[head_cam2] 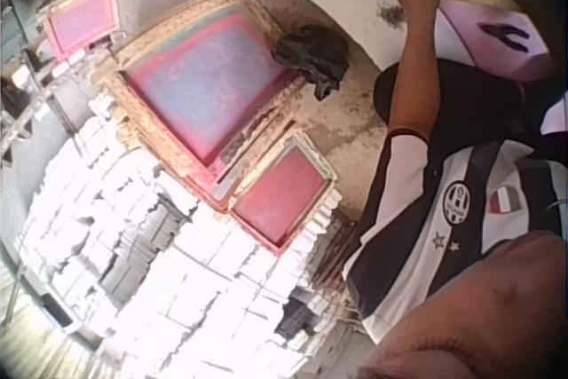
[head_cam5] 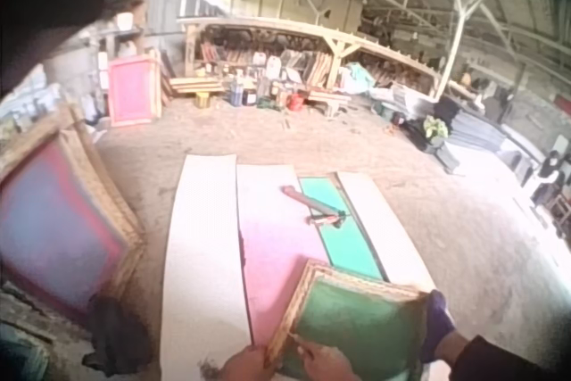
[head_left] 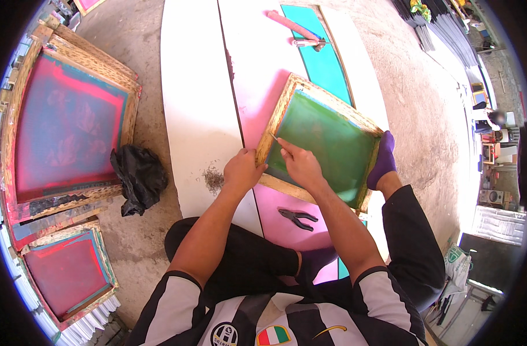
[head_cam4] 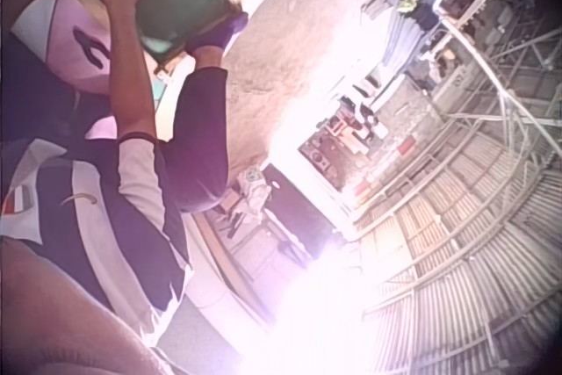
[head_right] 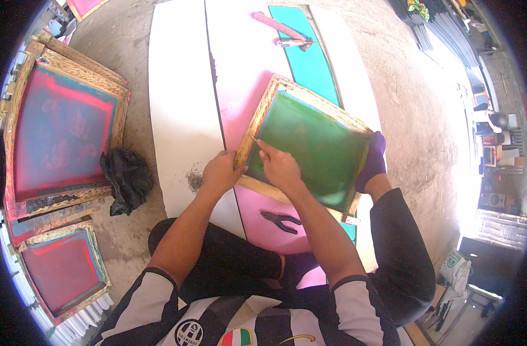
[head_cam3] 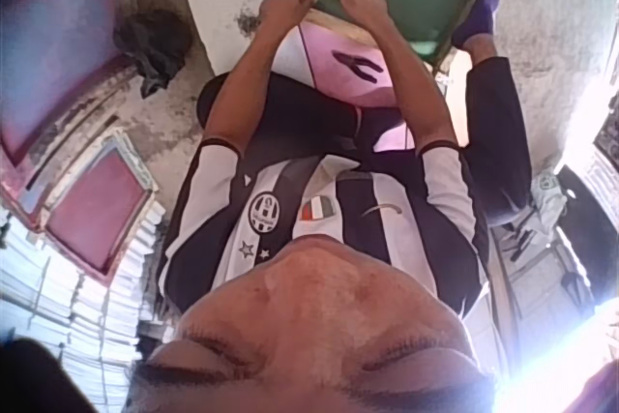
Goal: The person sits on the floor and uses a small metal tool to scrape and clean the wooden edge of a green screen printing frame. They hold the frame steady with one hand while working along the border with the other.
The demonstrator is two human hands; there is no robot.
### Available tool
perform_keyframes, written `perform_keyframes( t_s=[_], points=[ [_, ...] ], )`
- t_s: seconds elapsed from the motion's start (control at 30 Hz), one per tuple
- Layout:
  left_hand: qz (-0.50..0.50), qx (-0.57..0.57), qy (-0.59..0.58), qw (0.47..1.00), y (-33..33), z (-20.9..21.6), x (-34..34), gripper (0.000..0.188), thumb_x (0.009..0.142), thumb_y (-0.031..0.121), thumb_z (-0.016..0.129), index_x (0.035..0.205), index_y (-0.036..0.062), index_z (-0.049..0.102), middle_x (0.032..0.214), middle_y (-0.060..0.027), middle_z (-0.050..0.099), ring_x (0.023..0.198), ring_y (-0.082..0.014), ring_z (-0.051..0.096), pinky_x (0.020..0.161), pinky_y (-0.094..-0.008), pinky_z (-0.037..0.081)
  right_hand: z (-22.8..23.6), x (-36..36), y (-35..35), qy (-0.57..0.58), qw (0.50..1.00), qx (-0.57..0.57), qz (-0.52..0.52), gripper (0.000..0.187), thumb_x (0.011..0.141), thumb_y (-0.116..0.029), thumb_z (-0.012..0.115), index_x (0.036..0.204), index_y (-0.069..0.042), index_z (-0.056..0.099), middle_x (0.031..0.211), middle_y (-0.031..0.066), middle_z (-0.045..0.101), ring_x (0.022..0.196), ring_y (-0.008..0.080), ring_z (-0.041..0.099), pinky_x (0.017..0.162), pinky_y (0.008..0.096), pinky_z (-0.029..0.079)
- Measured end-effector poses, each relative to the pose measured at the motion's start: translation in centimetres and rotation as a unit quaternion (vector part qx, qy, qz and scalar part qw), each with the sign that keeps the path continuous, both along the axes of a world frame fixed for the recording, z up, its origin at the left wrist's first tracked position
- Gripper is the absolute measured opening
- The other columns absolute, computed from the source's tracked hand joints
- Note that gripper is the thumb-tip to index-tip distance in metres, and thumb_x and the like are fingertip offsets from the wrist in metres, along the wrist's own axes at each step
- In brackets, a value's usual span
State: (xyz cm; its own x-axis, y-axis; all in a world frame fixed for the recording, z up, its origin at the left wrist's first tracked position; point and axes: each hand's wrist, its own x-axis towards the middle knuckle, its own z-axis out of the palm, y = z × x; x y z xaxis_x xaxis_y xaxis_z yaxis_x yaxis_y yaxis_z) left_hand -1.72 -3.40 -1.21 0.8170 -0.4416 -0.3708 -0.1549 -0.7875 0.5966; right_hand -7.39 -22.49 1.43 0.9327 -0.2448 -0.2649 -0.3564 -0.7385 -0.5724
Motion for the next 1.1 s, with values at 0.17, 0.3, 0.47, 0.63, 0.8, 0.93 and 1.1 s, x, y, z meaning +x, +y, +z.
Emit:
perform_keyframes(
  t_s=[0.17, 0.3, 0.47, 0.63, 0.8, 0.93, 1.1],
  points=[
    [0.001, 0.008, 0.008, 1.0, 0.0, 0.0, 0.1, 0.045, 0.089, 0.037, 0.08, 0.124, 0.0103, 0.072, 0.115, -0.0153, 0.071, 0.104, -0.037, 0.072, 0.088, -0.0492, 0.058, 0.1, -0.1, 0.2, 0.001, 1.0, -0.004, 0.002, 0.036, 0.104, -0.028, 0.06, 0.139, -0.023, 0.068, 0.099, 0.025, 0.074, 0.091, 0.0466, 0.073, 0.081, 0.0574, 0.058],
    [-0.001, 0.006, 0.002, 1.0, -0.1, -0.2, 0.1, 0.044, 0.089, 0.037, 0.081, 0.123, 0.0101, 0.072, 0.114, -0.0155, 0.071, 0.104, -0.037, 0.072, 0.087, -0.0492, 0.058, -0.2, 0.0, 0.1, 0.013, 0.999, -0.028, 0.011, 0.037, 0.104, -0.03, 0.059, 0.141, -0.025, 0.067, 0.1, 0.0244, 0.075, 0.091, 0.0465, 0.073, 0.081, 0.0572, 0.059],
    [-0.003, 0.004, -0.008, 1.0, -0.1, -0.5, -0.1, 0.041, 0.089, 0.036, 0.08, 0.121, 0.0109, 0.074, 0.113, -0.0151, 0.071, 0.102, -0.0376, 0.072, 0.086, -0.05, 0.058, 2.8, 1.3, 1.3, 0.099, 0.989, -0.1, 0.035, 0.043, 0.103, -0.025, 0.055, 0.146, -0.024, 0.062, 0.108, 0.0217, 0.076, 0.095, 0.046, 0.074, 0.081, 0.0564, 0.061],
    [-0.021, -0.017, -0.017, 0.999, 0.1, -0.8, 0.0, 0.037, 0.089, 0.033, 0.08, 0.109, 0.003, 0.072, 0.114, -0.0144, 0.07, 0.104, -0.0348, 0.072, 0.086, -0.0481, 0.059, 5.5, 4.3, 4.5, 0.216, 0.96, -0.167, 0.062, 0.046, 0.099, -0.02, 0.056, 0.145, -0.017, 0.062, 0.112, 0.0235, 0.076, 0.103, 0.0451, 0.073, 0.089, 0.0542, 0.06],
    [-0.023, -0.003, -0.016, 1.0, -0.5, -0.5, 0.0, 0.034, 0.088, 0.031, 0.08, 0.11, 0.0052, 0.074, 0.113, -0.0132, 0.07, 0.101, -0.0356, 0.072, 0.086, -0.0487, 0.058, 3.1, 2.4, 1.8, 0.111, 0.991, -0.07, 0.028, 0.043, 0.102, -0.023, 0.055, 0.143, -0.02, 0.065, 0.114, 0.0242, 0.075, 0.108, 0.045, 0.073, 0.095, 0.0531, 0.058],
    [-0.008, -0.032, -0.014, 0.999, 0.1, -0.7, 0.1, 0.036, 0.088, 0.031, 0.079, 0.117, 0.0095, 0.075, 0.11, -0.0142, 0.07, 0.1, -0.0377, 0.071, 0.087, -0.0502, 0.057, 3.4, 2.0, 1.7, 0.106, 0.993, -0.053, 0.004, 0.041, 0.105, -0.026, 0.052, 0.144, -0.024, 0.065, 0.116, 0.0248, 0.075, 0.108, 0.0463, 0.072, 0.095, 0.0562, 0.057],
    [-0.009, -0.015, -0.006, 1.0, 0.0, -0.9, 0.2, 0.036, 0.088, 0.032, 0.08, 0.116, 0.0096, 0.075, 0.11, -0.0147, 0.071, 0.101, -0.0376, 0.071, 0.087, -0.0504, 0.057, 4.1, 1.9, 2.3, 0.125, 0.989, -0.081, -0.004, 0.041, 0.106, -0.027, 0.052, 0.145, -0.024, 0.063, 0.115, 0.0255, 0.074, 0.107, 0.0467, 0.072, 0.094, 0.0577, 0.057]
  ],
)
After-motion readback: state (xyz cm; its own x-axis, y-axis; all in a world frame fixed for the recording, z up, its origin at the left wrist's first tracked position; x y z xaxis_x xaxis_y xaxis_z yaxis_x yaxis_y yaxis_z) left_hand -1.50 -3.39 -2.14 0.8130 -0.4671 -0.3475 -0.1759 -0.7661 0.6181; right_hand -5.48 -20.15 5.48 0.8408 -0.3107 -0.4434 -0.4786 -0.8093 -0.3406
